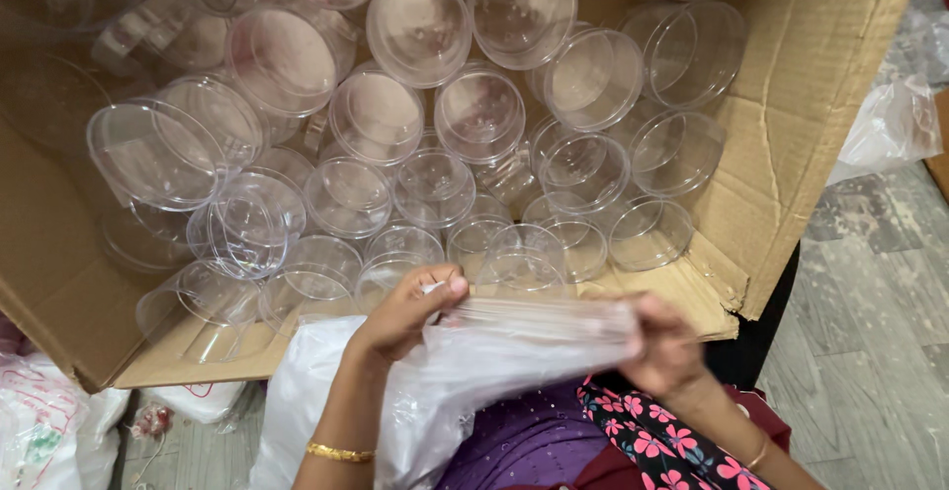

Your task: The person sits on the floor in front of a cardboard box filled with clear plastic containers. They open plastic bags and place the containers into the bags one at a time, occasionally repositioning containers in the box, and set filled bags aside.

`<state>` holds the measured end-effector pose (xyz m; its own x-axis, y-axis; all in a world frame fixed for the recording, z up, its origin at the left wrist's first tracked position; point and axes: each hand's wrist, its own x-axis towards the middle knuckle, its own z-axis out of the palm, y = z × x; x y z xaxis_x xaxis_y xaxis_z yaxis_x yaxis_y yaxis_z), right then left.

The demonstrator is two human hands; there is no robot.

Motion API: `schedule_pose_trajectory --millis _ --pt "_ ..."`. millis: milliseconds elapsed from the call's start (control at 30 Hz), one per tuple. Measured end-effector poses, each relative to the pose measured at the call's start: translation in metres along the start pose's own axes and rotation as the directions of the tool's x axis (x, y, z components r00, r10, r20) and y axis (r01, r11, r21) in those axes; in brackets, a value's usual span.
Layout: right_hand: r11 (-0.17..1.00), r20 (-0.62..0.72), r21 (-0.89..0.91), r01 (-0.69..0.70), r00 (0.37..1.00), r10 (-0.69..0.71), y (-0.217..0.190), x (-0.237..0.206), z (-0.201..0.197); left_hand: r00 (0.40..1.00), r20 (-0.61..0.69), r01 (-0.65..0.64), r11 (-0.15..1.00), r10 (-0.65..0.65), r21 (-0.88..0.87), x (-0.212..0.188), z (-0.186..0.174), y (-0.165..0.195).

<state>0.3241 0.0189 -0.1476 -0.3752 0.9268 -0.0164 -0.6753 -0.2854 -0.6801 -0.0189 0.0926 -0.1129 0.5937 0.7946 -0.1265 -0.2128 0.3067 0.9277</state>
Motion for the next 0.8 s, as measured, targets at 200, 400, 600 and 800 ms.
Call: schedule_pose_trajectory --millis 200,400,600,800 --pt "0.99 -0.152 -0.116 0.08 0.984 -0.097 -0.012 0.006 0.016 0.917 -0.398 0.313 0.586 0.018 0.748 -0.004 0.049 0.005" --pt "0.231 -0.153 -0.971 -0.066 0.911 -0.382 0.015 0.017 0.042 0.81 -0.576 0.522 0.31 0.111 0.795 0.0 0.07 -0.018" --pt "0.139 -0.069 -0.99 -0.013 0.912 -0.405 -0.006 0.021 0.073 0.912 -0.39 0.336 0.314 0.128 0.888 -0.003 0.078 -0.006" --pt "0.041 -0.13 -0.991 -0.128 0.989 -0.074 -0.051 0.002 0.084 0.91 -0.415 0.326 0.589 0.017 0.739 -0.039 0.1 0.032"
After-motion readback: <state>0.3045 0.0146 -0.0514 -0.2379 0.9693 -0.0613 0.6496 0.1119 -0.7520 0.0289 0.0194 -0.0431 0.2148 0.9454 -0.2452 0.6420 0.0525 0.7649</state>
